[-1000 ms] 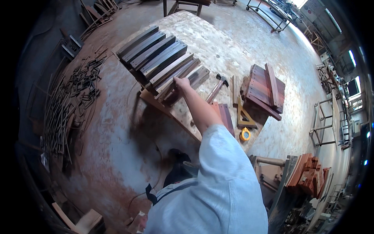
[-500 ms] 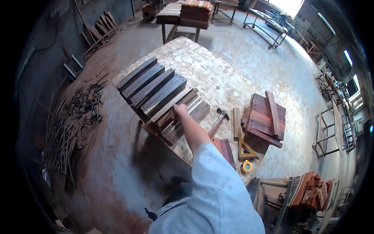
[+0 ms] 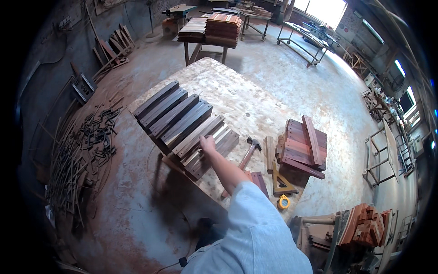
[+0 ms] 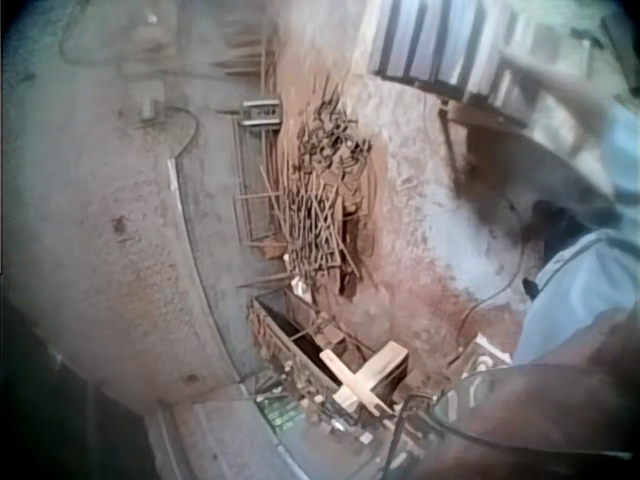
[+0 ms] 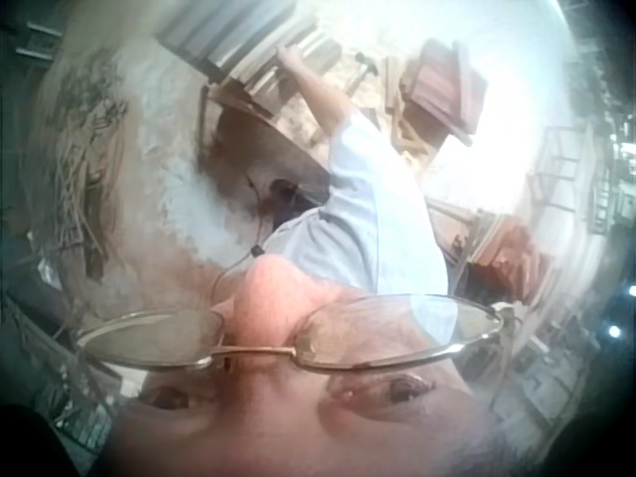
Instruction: The person operates a vertical bandsaw to cut a long wooden plank. They guide the wood through the blade, remove the cut piece, and place it on a nearby table. The person repeats this process with additional planks.
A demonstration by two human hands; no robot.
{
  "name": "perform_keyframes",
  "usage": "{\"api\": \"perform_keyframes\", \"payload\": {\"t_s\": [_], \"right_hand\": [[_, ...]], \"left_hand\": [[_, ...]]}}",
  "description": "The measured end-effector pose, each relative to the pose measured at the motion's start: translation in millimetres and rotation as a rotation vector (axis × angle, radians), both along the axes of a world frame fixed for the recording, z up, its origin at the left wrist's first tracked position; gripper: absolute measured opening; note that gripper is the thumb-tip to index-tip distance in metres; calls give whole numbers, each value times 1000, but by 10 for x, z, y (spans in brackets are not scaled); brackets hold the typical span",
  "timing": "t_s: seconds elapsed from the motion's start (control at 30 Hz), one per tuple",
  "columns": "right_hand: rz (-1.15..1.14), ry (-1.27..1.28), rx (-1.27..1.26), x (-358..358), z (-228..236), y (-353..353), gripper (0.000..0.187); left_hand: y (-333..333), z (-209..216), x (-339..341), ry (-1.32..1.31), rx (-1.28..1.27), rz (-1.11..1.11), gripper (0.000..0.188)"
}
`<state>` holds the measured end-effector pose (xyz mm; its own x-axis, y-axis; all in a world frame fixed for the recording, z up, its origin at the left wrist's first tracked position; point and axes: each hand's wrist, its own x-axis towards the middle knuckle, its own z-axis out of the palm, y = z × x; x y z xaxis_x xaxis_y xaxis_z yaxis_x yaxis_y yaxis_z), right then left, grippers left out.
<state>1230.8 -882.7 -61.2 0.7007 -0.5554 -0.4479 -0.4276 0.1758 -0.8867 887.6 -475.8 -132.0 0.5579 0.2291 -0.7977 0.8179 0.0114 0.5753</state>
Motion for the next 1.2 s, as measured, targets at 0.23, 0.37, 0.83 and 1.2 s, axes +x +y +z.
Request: {"api": "perform_keyframes", "payload": {"t_s": [0.23, 0.37, 0.83, 1.2], "right_hand": [[427, -160, 283, -919, 439, 997, 23], [915, 18, 232, -2142, 18, 1946, 26], [2115, 398, -4, -5344, 408, 3497, 22], [2819, 408, -192, -7101, 406, 4632, 21]], "left_hand": [[118, 69, -454, -126, -6, 102, 38], [360, 99, -1635, -178, 35, 348, 40], [-2989, -1085, -7270, 583, 234, 1815, 51], [-3930, -708, -5784, 475, -107, 2289, 29]]}}
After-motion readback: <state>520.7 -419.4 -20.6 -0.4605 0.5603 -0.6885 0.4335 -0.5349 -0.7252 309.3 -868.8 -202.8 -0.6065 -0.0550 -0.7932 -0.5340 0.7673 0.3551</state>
